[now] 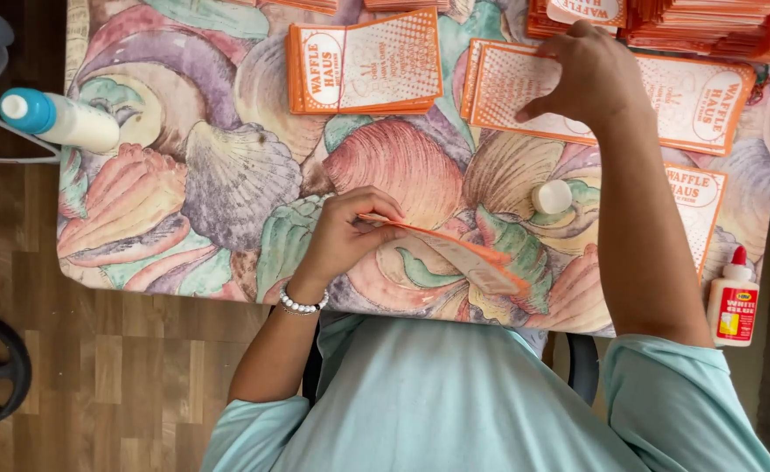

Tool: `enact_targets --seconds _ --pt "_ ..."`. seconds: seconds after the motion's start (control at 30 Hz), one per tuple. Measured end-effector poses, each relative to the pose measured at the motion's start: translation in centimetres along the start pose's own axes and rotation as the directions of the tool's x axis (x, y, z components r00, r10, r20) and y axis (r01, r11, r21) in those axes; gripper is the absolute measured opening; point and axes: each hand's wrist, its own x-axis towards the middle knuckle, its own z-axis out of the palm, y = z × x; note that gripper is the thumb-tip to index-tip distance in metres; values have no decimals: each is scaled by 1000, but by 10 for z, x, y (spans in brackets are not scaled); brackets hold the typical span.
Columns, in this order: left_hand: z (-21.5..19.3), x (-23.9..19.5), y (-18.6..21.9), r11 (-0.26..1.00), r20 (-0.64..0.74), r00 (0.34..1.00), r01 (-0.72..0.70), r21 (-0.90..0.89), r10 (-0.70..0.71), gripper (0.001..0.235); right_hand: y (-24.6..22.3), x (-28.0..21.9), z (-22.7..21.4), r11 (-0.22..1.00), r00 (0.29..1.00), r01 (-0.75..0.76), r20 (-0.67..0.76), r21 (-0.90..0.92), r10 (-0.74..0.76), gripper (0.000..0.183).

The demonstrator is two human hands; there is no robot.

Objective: Manually folding and gluing paper waffle bags at a table.

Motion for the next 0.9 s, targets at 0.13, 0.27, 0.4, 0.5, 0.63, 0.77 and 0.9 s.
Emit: enact_targets --seconds 0.13,0.27,0.4,0.5,0.63,0.77,0.9 --pt "3 -6 -8 997 16 999 49 -51 -49 14 24 5 16 996 998 -22 -65 83 27 65" --pt "4 -5 -8 995 36 997 68 -68 -66 14 18 -1 8 983 994 36 -109 180 -17 81" --pt "5 -5 -9 995 79 997 25 -91 -18 15 6 -5 -2 982 999 14 -52 186 -5 91" --pt "7 -8 -10 991 80 995 70 -113 -62 19 19 -1 11 987 997 34 -77 157 -22 80" --pt "6 -9 -10 994 50 999 18 -106 -12 21 9 -4 3 983 993 80 -99 164 -65 88" --pt "8 -9 -13 998 20 1000 8 -60 -7 14 2 -3 -5 985 1000 -12 21 172 9 96" --pt "7 -10 -12 998 -5 1000 -27 -62 27 11 6 3 0 992 997 -48 73 113 40 87"
